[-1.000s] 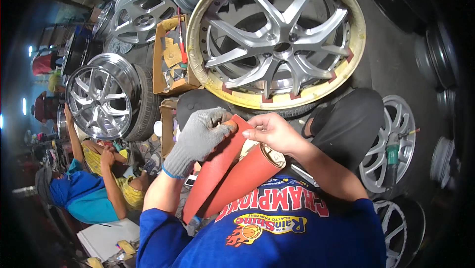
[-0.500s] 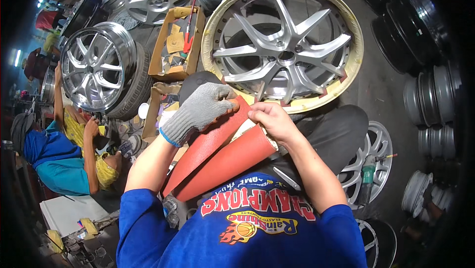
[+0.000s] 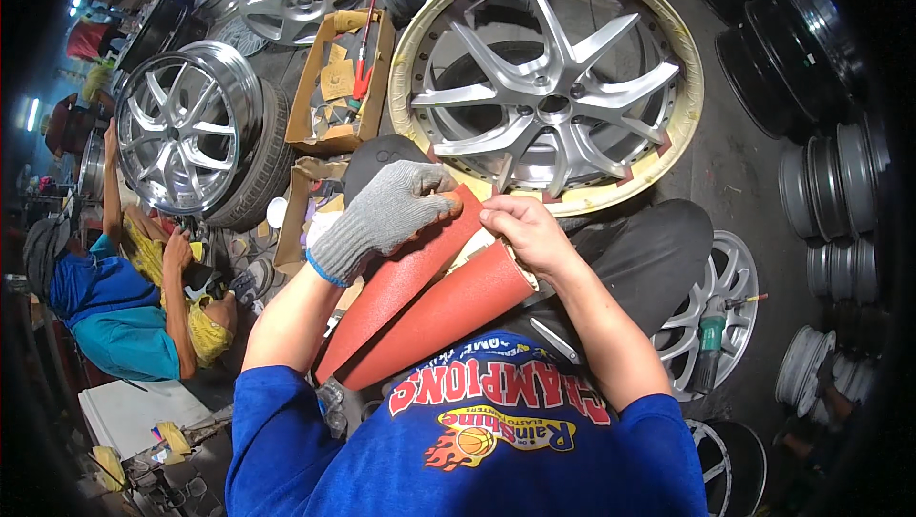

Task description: The person cuts a piece of sandpaper from a roll using a pair of scissors and then peels off the backing from a small strip.

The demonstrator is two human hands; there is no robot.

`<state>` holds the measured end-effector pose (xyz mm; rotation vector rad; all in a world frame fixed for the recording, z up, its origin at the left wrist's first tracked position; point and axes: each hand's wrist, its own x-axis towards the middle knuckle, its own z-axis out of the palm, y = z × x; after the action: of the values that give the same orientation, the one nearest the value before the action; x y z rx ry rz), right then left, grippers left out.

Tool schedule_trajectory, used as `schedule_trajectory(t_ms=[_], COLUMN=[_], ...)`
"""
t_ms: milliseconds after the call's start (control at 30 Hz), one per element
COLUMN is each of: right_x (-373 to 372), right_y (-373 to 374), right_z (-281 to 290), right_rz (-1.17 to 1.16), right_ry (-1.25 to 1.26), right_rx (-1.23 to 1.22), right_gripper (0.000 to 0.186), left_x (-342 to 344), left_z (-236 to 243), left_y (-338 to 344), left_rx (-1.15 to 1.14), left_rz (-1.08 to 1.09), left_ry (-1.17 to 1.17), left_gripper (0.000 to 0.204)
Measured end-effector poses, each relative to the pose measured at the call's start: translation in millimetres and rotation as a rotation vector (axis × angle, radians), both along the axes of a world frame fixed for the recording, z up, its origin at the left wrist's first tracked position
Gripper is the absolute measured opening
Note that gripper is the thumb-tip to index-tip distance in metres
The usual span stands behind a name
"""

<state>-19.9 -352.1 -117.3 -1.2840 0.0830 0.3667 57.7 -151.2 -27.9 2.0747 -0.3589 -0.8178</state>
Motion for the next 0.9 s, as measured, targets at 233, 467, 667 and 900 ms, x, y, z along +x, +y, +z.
schedule_trajectory(t_ms=[233,467,667,900], right_x=[8,8,8,3], right_y=[2,6,6,1], right_z=[12,17,20,28], right_rz=[0.058,-0.007,-0.013,0.02], right_ry=[0.014,-0.112,-0.146,0.004], right_rx=[0.013,-0.232,-0.16,-0.02], right_gripper=[0.019,0.02,0.018,0.02], left_x=[-1,-2,-7,-8], left_z=[7,8,9,8], left_y=[-1,0,-2,-7], left_rx=[0.056,0.084,-0.069,0.007], left_rz=[-0.028,-0.047,-0.007,-0.008], left_ry=[-0.032,-0.005,-0.065,-0.166], left_gripper=[0.03,0.028,0.028,0.028])
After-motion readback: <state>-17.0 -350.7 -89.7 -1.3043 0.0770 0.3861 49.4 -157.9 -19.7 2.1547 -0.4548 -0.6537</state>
